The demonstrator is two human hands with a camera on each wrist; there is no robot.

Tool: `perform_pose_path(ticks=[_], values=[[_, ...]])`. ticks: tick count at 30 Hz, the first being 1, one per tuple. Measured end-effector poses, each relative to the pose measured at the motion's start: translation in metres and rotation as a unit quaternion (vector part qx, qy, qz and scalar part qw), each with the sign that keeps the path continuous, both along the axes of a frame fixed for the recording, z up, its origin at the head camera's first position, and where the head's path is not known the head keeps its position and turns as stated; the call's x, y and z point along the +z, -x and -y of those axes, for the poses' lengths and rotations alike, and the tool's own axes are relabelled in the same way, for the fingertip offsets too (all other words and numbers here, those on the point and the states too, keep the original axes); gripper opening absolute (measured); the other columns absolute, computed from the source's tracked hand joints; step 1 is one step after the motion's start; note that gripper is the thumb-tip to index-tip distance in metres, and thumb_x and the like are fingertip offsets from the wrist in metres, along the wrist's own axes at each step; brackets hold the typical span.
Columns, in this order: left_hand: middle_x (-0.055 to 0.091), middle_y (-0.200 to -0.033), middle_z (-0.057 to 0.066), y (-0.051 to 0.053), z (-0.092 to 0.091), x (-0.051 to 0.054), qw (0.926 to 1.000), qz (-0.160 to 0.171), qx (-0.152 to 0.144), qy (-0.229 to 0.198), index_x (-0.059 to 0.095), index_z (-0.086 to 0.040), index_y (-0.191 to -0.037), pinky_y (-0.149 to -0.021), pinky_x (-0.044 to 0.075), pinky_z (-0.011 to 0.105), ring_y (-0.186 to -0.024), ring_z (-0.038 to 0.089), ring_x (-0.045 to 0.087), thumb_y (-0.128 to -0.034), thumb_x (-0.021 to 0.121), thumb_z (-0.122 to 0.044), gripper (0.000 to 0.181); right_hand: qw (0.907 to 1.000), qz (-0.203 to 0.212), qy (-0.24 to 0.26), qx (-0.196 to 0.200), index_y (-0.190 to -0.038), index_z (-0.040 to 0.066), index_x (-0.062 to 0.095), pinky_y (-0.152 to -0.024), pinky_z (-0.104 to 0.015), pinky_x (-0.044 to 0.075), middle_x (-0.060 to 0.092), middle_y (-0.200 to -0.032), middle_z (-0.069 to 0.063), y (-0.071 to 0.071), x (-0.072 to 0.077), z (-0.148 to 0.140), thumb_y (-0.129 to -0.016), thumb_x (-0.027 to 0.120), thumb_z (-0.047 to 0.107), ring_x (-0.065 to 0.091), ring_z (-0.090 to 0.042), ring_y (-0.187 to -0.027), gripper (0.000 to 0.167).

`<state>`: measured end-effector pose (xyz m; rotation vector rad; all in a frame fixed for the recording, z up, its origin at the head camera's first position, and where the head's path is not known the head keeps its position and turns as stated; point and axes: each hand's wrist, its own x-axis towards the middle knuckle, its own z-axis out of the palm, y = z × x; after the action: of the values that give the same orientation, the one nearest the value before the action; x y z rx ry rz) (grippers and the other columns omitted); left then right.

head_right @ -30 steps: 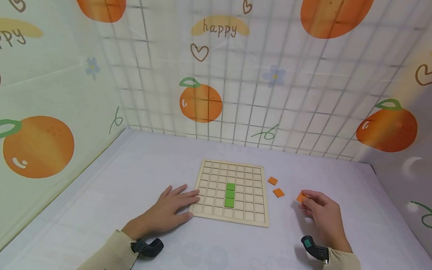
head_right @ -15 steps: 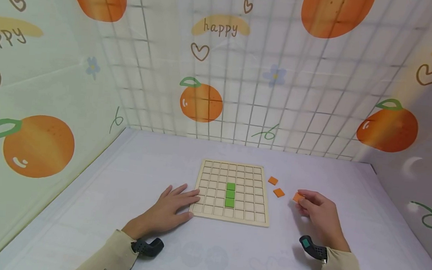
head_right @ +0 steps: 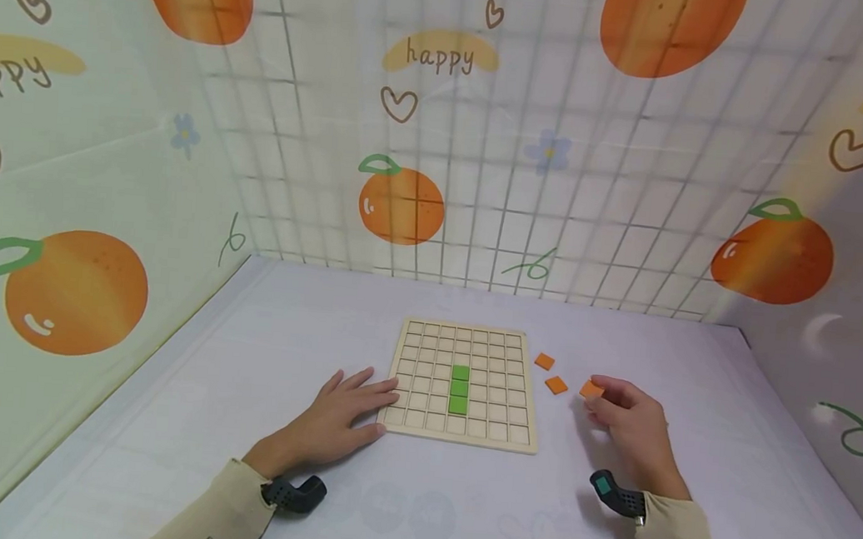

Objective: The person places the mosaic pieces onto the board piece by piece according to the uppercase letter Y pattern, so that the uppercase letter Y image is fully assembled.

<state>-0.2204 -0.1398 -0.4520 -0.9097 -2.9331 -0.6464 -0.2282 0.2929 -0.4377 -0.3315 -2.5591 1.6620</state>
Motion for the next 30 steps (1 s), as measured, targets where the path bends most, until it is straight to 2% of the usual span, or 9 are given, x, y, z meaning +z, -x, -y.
perform_pose_path(ticks=[13,21,30], values=[[0.039,-0.157,-0.011,-0.001,0.000,0.000,1.0000,0.001,0.002,0.000,0.054,-0.023,-0.147,-0.118,0.003,0.062,-0.151,0.029,0.019,-0.0997,0.056,-0.038,0.049,0.9992,0.004,0.004,0.039,-0.143,0.003,0.052,-0.076,-0.023,0.056,0.060,-0.119,-0.013,0.000,0.002,0.009,-0.096,0.068,0.026,0.062,-0.017,-0.092,0.055],[0.039,-0.157,-0.011,-0.001,-0.001,0.001,1.0000,0.002,0.002,0.001,0.055,-0.023,-0.146,-0.118,0.004,0.063,-0.151,0.029,0.019,-0.1002,0.055,-0.037,0.048,0.9980,0.019,-0.019,0.056,-0.143,0.007,0.054,-0.076,-0.023,0.054,0.060,-0.119,-0.014,-0.001,0.002,0.018,-0.097,0.066,0.031,0.061,-0.023,-0.094,0.053],[0.038,-0.158,-0.010,-0.002,-0.001,0.001,1.0000,0.001,0.003,0.001,0.054,-0.023,-0.147,-0.118,0.003,0.062,-0.151,0.029,0.018,-0.1000,0.055,-0.038,0.049,0.9979,0.017,0.005,0.062,-0.143,0.007,0.053,-0.078,-0.024,0.056,0.059,-0.119,-0.015,-0.001,0.002,0.024,-0.097,0.067,0.027,0.060,-0.023,-0.097,0.052]])
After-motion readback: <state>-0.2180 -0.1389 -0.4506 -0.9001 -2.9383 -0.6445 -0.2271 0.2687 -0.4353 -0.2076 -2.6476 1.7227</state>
